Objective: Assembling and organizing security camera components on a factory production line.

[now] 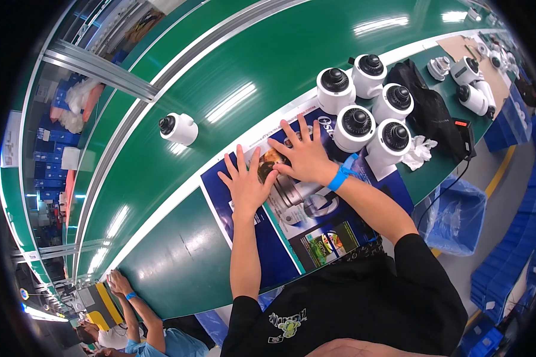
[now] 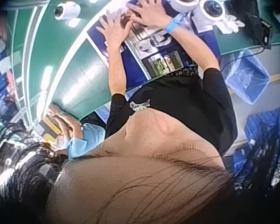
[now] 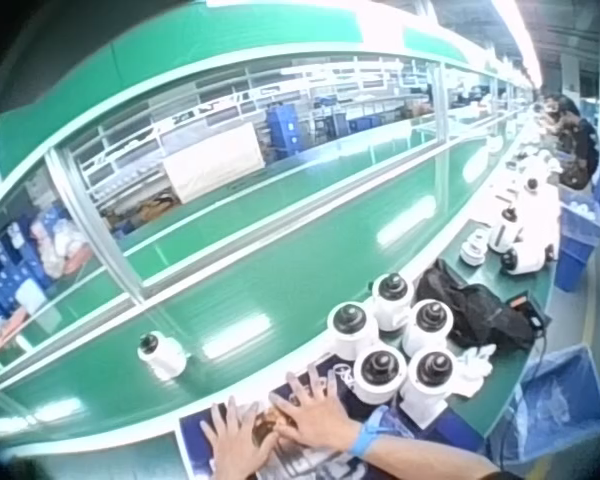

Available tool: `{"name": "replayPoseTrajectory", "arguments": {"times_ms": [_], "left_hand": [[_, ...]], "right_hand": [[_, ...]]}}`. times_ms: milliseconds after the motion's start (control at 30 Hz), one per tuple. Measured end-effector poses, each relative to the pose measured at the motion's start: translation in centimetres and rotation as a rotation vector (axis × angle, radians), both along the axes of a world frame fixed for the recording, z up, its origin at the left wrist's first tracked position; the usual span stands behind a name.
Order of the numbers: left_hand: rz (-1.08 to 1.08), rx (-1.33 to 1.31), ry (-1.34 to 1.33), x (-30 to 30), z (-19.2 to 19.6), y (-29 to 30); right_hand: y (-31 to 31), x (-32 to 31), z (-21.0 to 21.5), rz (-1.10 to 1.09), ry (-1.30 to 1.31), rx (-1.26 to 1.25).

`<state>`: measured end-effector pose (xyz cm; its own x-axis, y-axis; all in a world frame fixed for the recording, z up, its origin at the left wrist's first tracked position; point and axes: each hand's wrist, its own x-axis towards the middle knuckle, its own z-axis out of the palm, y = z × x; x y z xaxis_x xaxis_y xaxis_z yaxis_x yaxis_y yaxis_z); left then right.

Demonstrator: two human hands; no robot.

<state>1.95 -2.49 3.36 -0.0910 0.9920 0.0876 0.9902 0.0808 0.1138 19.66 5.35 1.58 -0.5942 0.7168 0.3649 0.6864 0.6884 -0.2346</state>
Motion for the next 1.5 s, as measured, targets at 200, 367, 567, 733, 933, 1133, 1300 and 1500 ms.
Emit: {"name": "replayPoseTrajectory", "arguments": {"times_ms": [200,367,567,733,933,1133,1300,1500], "left_hand": [[0.005,-0.005,0.004,-0.07,-0.03,0.01],[0.003,-0.006,-0.013,-0.12,-0.09,0.01],[0.005,-0.001,-0.009,-0.08,0.03,0.07],[-0.001,0.007,-0.007,-0.07,-0.14,0.08],[-0.005,0.019,-0.009,-0.1,-0.29,0.06],[-0.005,0.015,-0.02,-0.06,-0.23,0.1],[0.001,0.007,-0.013,-0.16,-0.19,0.04],[0.002,-0.001,-0.018,-0.08,-0.12,0.06]], "right_hand": [[-0.07,0.01,0.36,-0.002,-0.014,-0.022],[-0.13,-0.07,0.23,-0.002,-0.012,-0.025],[-0.07,-0.02,0.22,0.001,-0.014,-0.014],[-0.04,-0.03,-0.07,-0.001,0.003,-0.02],[0.02,0.05,0.0,-0.001,-0.002,-0.019],[0.03,0.1,0.06,-0.006,-0.024,-0.027],[-0.09,-0.04,0.4,-0.006,-0.041,-0.044],[-0.07,-0.05,0.24,-0.004,-0.035,-0.035]]}}
